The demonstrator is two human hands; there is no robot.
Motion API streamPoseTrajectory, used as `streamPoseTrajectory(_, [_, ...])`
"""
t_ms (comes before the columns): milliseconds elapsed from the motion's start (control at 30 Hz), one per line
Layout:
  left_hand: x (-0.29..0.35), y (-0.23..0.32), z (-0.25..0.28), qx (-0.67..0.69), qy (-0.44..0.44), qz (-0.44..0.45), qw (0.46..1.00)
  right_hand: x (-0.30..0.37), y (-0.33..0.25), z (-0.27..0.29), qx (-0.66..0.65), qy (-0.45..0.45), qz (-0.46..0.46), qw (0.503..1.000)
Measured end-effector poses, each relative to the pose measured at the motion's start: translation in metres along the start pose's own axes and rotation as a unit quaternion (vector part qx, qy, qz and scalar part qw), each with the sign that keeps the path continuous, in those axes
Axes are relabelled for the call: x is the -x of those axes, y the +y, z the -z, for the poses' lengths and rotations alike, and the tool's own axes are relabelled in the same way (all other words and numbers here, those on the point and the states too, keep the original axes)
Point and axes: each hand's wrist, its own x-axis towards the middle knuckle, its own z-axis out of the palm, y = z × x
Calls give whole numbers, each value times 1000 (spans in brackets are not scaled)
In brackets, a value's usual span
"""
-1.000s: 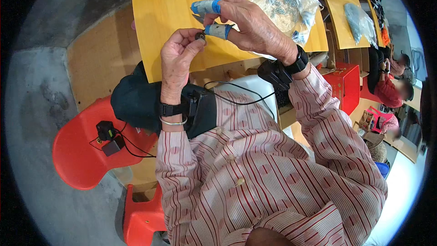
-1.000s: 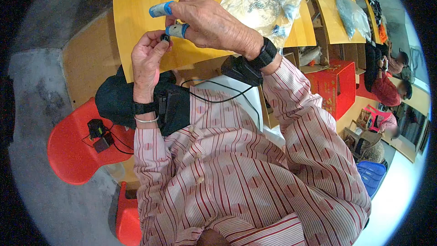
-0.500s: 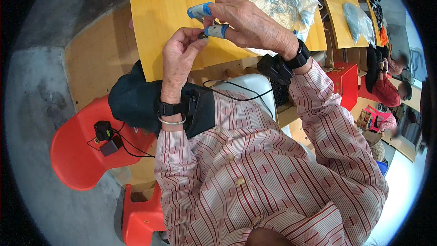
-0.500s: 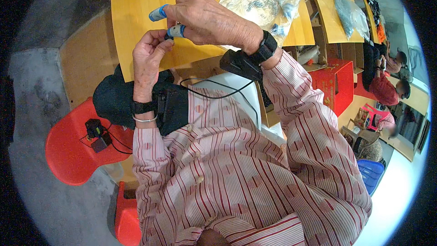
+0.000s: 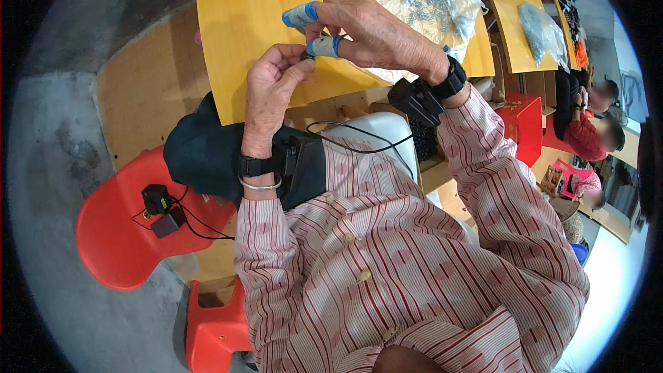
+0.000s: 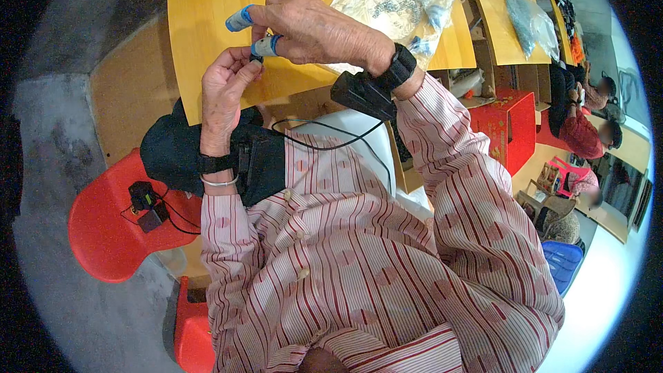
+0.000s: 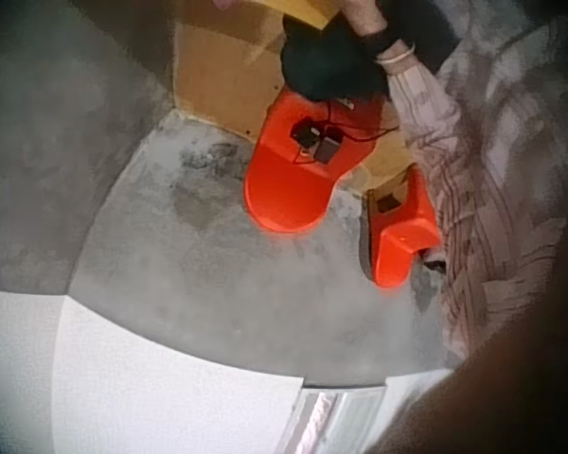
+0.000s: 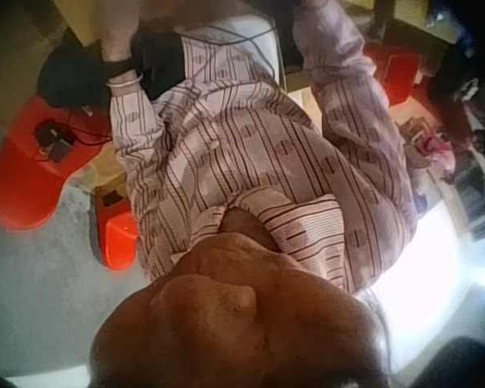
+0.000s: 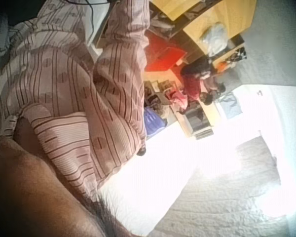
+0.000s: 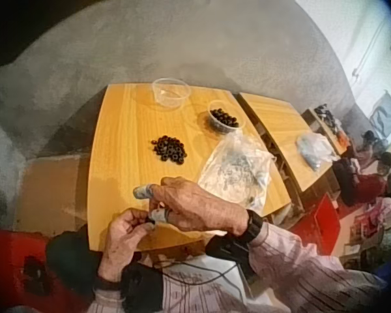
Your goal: The person picks up small black plastic components and attaches blue tape to each by hand, then places them into a plastic bag.
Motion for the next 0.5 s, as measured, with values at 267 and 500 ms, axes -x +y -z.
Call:
streamPoseTrajectory(267, [0, 1, -1, -7, -3, 5, 1000, 2, -1, 0, -8, 14, 18, 1000])
streamPoseTrajectory(500, [-1, -1, 0, -15, 3, 5, 1000, 2, 1, -3, -2, 10, 41, 999])
